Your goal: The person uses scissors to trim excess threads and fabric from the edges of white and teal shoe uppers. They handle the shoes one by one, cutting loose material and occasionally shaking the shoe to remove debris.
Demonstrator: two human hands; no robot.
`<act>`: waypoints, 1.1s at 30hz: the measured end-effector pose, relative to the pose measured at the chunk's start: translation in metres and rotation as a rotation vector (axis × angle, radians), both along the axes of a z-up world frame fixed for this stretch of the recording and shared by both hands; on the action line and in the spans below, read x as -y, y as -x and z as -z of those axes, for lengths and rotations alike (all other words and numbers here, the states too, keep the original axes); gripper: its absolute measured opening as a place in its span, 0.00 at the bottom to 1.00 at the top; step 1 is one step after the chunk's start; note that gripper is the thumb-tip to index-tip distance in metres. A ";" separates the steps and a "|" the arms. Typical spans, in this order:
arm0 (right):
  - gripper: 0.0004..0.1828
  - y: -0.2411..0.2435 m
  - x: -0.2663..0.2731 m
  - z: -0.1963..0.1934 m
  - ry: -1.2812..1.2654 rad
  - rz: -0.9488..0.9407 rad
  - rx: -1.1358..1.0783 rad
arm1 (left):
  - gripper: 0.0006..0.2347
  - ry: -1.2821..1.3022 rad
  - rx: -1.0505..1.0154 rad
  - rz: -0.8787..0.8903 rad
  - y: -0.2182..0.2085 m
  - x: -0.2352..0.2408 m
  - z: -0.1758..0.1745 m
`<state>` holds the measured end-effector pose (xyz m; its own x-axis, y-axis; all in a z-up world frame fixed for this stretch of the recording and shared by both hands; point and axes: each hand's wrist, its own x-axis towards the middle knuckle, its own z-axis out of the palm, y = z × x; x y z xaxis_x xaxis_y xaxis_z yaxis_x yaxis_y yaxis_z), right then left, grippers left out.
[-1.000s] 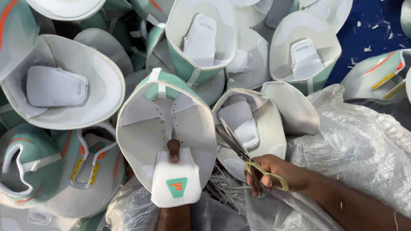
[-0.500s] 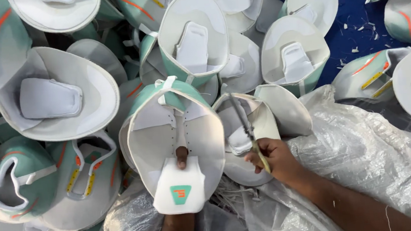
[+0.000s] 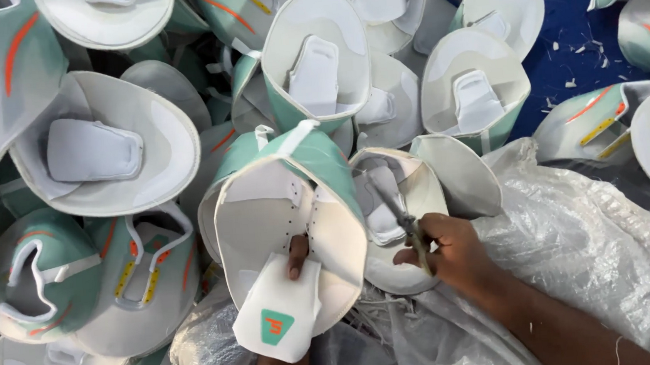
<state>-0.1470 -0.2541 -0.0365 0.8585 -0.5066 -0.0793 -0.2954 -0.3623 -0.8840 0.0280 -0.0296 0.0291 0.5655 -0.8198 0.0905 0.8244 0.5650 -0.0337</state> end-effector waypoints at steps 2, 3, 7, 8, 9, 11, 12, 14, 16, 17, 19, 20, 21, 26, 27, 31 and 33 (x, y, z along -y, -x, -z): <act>0.28 -0.003 0.003 -0.022 0.063 -0.019 0.025 | 0.14 -0.006 0.016 0.005 0.008 -0.015 0.006; 0.32 -0.005 0.004 -0.032 0.127 -0.033 0.048 | 0.14 -0.012 0.032 0.015 0.015 -0.019 0.008; 0.36 -0.004 0.005 -0.041 0.112 -0.146 0.149 | 0.16 -0.035 0.093 0.061 0.029 -0.035 0.016; 0.35 -0.004 0.004 -0.041 0.086 -0.156 0.085 | 0.17 -0.043 0.107 0.070 0.032 -0.039 0.018; 0.35 -0.004 0.002 -0.041 0.060 -0.167 0.022 | 0.17 -0.051 0.121 0.079 0.035 -0.042 0.020; 0.35 -0.005 0.003 -0.037 0.116 -0.180 -0.010 | 0.18 -0.067 0.146 0.096 0.034 -0.033 0.003; 0.35 -0.007 0.004 -0.036 0.176 -0.190 -0.038 | 0.19 -0.072 0.162 0.105 0.034 -0.027 -0.005; 0.36 -0.008 0.003 -0.038 0.163 -0.158 0.022 | 0.20 -0.081 0.193 0.126 0.033 -0.031 0.008; 0.37 -0.010 0.003 -0.042 0.151 -0.125 0.083 | 0.21 -0.088 0.225 0.147 0.031 -0.033 0.024; 0.36 -0.011 0.004 -0.046 0.166 -0.091 0.111 | 0.21 -0.092 0.241 0.158 0.030 -0.033 0.034; 0.36 -0.010 0.006 -0.039 0.182 -0.050 0.138 | 0.22 -0.099 0.272 0.183 0.025 -0.030 0.054; 0.30 -0.008 0.008 -0.028 0.193 0.005 0.116 | 0.22 -0.103 0.287 0.197 0.022 -0.026 0.065; 0.25 -0.006 0.009 -0.018 0.204 0.060 0.094 | 0.23 -0.107 0.302 0.211 0.018 -0.023 0.076; 0.15 0.001 0.011 -0.004 0.029 0.188 0.238 | 0.26 -0.129 0.375 0.250 0.038 -0.076 0.210; 0.13 0.003 0.013 0.003 -0.052 0.255 0.193 | 0.26 -0.135 0.389 0.253 0.039 -0.081 0.213; 0.16 -0.005 0.007 -0.026 -0.179 0.084 0.543 | 0.28 -0.155 0.448 0.281 0.039 -0.082 0.206; 0.25 -0.015 0.004 -0.041 -0.086 0.100 0.247 | 0.29 -0.163 0.483 0.293 0.037 -0.078 0.199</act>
